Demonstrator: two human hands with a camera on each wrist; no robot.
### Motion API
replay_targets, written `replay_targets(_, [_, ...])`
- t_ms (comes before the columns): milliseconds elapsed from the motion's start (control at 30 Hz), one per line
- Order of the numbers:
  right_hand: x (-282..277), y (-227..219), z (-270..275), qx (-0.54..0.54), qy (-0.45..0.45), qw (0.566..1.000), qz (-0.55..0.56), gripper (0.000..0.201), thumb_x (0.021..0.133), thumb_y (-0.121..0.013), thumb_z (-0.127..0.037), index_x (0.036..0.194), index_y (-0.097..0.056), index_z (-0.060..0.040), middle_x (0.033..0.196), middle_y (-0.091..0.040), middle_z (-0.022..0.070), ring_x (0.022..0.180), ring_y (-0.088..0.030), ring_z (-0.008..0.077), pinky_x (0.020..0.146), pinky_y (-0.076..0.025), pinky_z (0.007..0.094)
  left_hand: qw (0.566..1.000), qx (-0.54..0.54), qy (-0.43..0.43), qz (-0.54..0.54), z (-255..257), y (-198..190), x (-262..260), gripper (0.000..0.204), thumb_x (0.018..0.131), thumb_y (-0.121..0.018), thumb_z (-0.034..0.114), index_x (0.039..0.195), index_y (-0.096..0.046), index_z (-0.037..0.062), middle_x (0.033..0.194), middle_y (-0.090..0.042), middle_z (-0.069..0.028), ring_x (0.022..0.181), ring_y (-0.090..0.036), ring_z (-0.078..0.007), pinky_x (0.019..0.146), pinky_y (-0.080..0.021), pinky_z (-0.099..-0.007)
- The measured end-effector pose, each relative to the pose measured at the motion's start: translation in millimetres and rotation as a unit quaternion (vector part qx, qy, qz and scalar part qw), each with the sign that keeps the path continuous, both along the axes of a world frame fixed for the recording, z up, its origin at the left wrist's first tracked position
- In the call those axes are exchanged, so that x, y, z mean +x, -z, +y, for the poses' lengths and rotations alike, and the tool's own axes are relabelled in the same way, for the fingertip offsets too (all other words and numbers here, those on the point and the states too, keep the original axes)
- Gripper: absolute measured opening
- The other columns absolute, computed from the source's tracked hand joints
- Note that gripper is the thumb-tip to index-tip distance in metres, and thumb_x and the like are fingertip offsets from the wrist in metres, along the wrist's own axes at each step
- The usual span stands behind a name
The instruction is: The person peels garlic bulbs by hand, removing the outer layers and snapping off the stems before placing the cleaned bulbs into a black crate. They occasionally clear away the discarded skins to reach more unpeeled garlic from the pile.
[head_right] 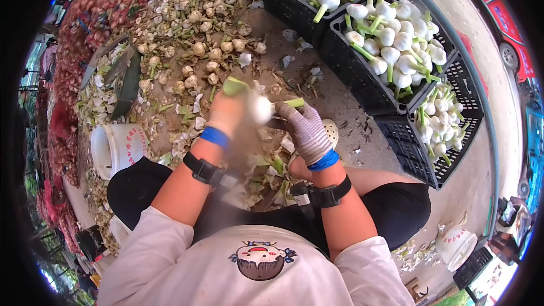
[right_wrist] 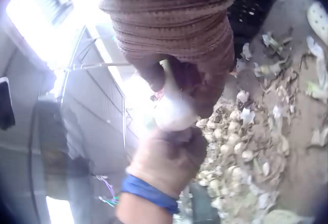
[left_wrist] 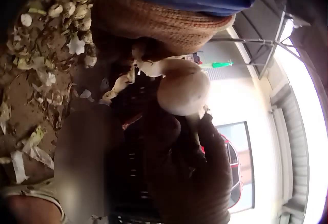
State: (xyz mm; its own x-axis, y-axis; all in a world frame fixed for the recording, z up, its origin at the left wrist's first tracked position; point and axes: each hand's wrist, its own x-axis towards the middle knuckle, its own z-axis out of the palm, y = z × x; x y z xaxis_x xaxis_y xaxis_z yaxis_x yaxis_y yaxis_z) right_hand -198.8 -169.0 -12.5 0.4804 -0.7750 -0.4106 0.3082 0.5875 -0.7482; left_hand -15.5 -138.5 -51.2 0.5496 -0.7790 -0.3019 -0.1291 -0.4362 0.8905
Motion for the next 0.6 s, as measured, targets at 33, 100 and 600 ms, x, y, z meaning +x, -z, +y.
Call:
replay_targets(33, [-5.0, 2.2, -4.7, -0.004, -0.030, 0.996, -0.080, 0.023, 0.084, -0.057, -0.010, 0.104, -0.055, 0.0012, 0.094, -0.060, 0.0104, 0.086, -0.061, 0.0217, 0.076, -0.052, 0.0335, 0.967, -0.043, -0.067, 0.243, -2.9, 36.7, 17.0, 0.022, 0.081, -0.059, 0.014, 0.101, -0.060, 0.0031, 0.090, -0.064, -0.0108, 0.081, -0.061, -0.0219, 0.074, -0.049, -0.0303])
replay_targets(100, [-11.6, -1.1, -6.2, 0.027, -0.030, 0.993, -0.114, 0.033, 0.082, -0.057, -0.007, 0.114, -0.051, 0.0006, 0.105, -0.057, 0.0116, 0.090, -0.059, 0.0197, 0.078, -0.050, 0.0318, 0.769, -0.086, -0.227, 0.591, -3.4, 37.1, 25.7, 0.018, 0.084, -0.056, 0.010, 0.100, -0.061, 0.0015, 0.089, -0.065, -0.0076, 0.078, -0.062, -0.0180, 0.069, -0.050, -0.0284])
replay_targets(600, [2.0, 2.2, 0.9, -0.028, -0.104, 0.992, -0.062, 0.058, 0.074, -0.064, -0.005, 0.128, -0.043, -0.0058, 0.108, -0.057, 0.0062, 0.096, -0.054, 0.0127, 0.081, -0.046, 0.0268, 0.881, -0.120, 0.305, 0.341, 23.5, -72.0, -17.6, 0.046, 0.078, -0.062, 0.014, 0.121, -0.048, 0.0041, 0.109, -0.058, -0.0093, 0.102, -0.056, -0.0213, 0.088, -0.045, -0.0308])
